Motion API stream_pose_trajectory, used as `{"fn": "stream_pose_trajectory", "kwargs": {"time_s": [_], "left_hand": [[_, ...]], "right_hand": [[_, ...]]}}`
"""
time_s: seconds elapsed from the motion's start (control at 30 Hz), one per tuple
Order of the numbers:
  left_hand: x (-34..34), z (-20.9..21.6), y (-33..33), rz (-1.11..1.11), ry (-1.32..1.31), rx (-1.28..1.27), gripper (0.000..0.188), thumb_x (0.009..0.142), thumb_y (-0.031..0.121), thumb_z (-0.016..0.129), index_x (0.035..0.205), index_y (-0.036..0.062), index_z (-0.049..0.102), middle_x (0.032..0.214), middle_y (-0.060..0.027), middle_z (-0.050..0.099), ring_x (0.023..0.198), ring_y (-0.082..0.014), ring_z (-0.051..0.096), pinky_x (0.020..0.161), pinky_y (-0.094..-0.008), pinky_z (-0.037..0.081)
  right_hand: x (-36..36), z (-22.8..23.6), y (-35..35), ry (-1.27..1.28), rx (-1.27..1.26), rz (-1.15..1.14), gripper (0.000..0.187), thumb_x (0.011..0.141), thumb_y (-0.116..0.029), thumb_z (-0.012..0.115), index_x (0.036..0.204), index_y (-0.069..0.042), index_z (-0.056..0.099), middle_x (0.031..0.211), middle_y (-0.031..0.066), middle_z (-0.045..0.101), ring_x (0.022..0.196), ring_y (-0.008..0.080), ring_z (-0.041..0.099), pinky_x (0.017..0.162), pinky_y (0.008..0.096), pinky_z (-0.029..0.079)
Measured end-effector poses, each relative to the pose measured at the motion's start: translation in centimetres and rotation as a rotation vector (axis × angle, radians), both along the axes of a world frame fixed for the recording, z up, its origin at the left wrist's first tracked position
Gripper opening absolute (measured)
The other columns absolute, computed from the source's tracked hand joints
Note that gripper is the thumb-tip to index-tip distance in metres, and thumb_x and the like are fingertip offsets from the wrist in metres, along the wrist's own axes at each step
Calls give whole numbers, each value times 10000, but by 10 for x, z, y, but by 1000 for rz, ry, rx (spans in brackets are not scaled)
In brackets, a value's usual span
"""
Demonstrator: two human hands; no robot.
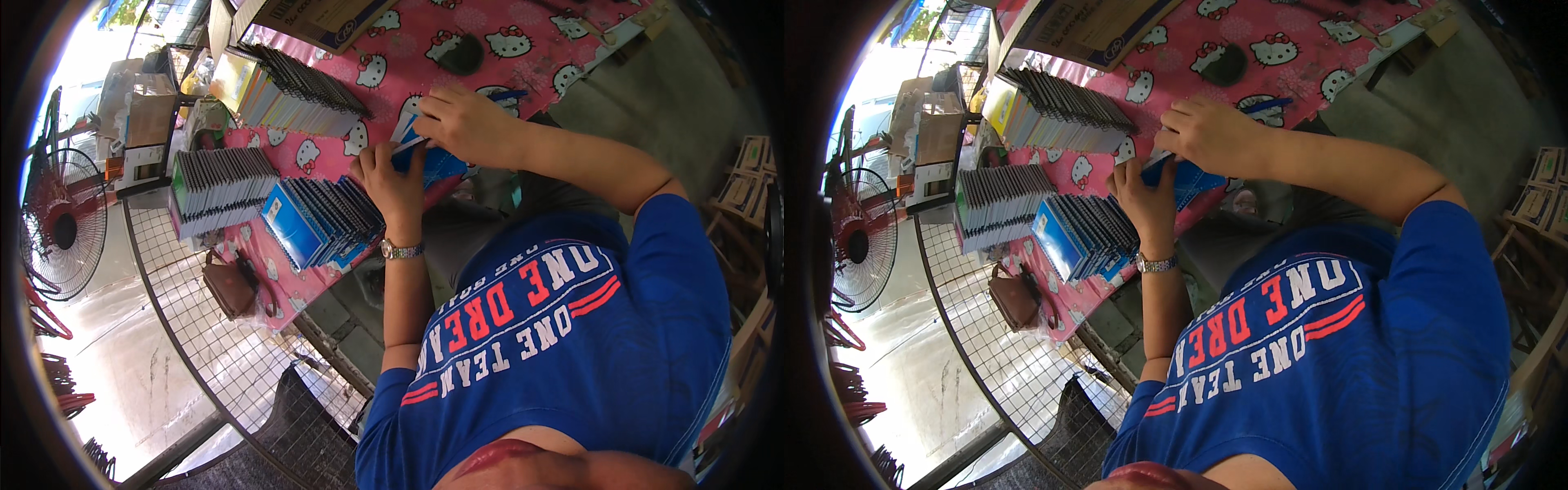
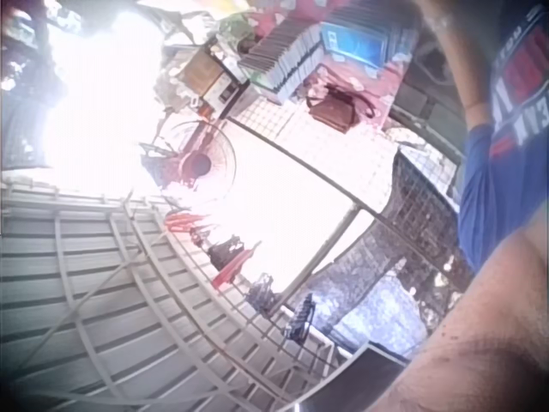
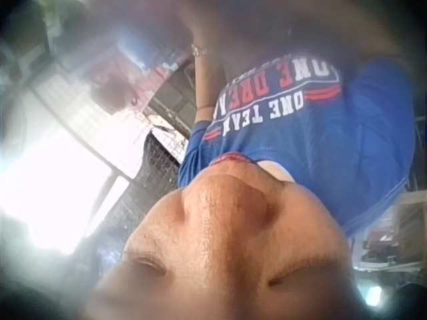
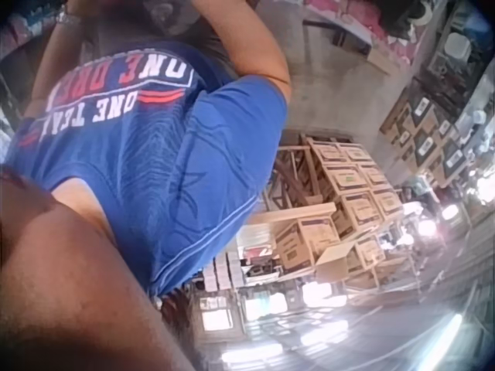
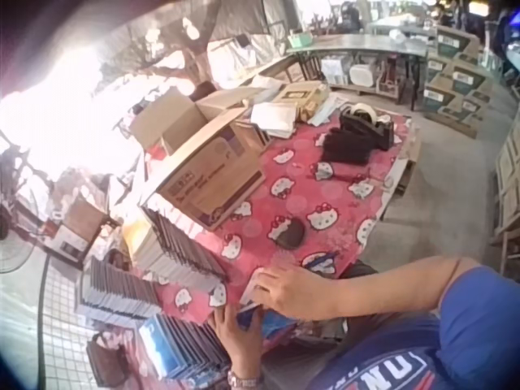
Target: The person trims a blue notebook with small cutters and places it onto a stack.
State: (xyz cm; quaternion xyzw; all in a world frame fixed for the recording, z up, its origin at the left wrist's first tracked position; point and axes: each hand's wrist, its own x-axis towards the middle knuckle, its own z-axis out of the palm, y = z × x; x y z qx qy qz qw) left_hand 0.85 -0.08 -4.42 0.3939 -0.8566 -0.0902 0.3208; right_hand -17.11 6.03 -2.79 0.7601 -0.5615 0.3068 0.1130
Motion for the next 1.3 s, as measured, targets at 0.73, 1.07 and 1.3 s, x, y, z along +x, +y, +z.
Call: {"fn": "stream_pose_trajectory", "kwargs": {"time_s": [0.73,1.07,1.3], "left_hand": [[16,2,-5,-107,42,54,362,633,169,868,905,68,652,958,-80,592,975,-291,517,881,-412,416],[7,10,-7,-194,43,85,365,657,139,827,963,59,644,1003,-98,582,988,-301,533,883,-419,428],[21,7,-16,-153,10,68,283,719,46,764,976,42,645,994,-111,596,959,-294,573,824,-380,463]], "right_hand": [[-70,-1,-39,-1206,801,415,487,842,-313,716,1246,-69,597,1114,74,614,1006,177,589,850,336,502],[-72,1,-44,-1063,1034,826,455,796,-199,746,1198,-30,618,1184,80,612,1057,174,587,903,330,484],[-63,7,-62,-810,1168,635,438,807,-238,740,1178,-19,657,1209,84,635,1023,163,612,919,315,483]]}}
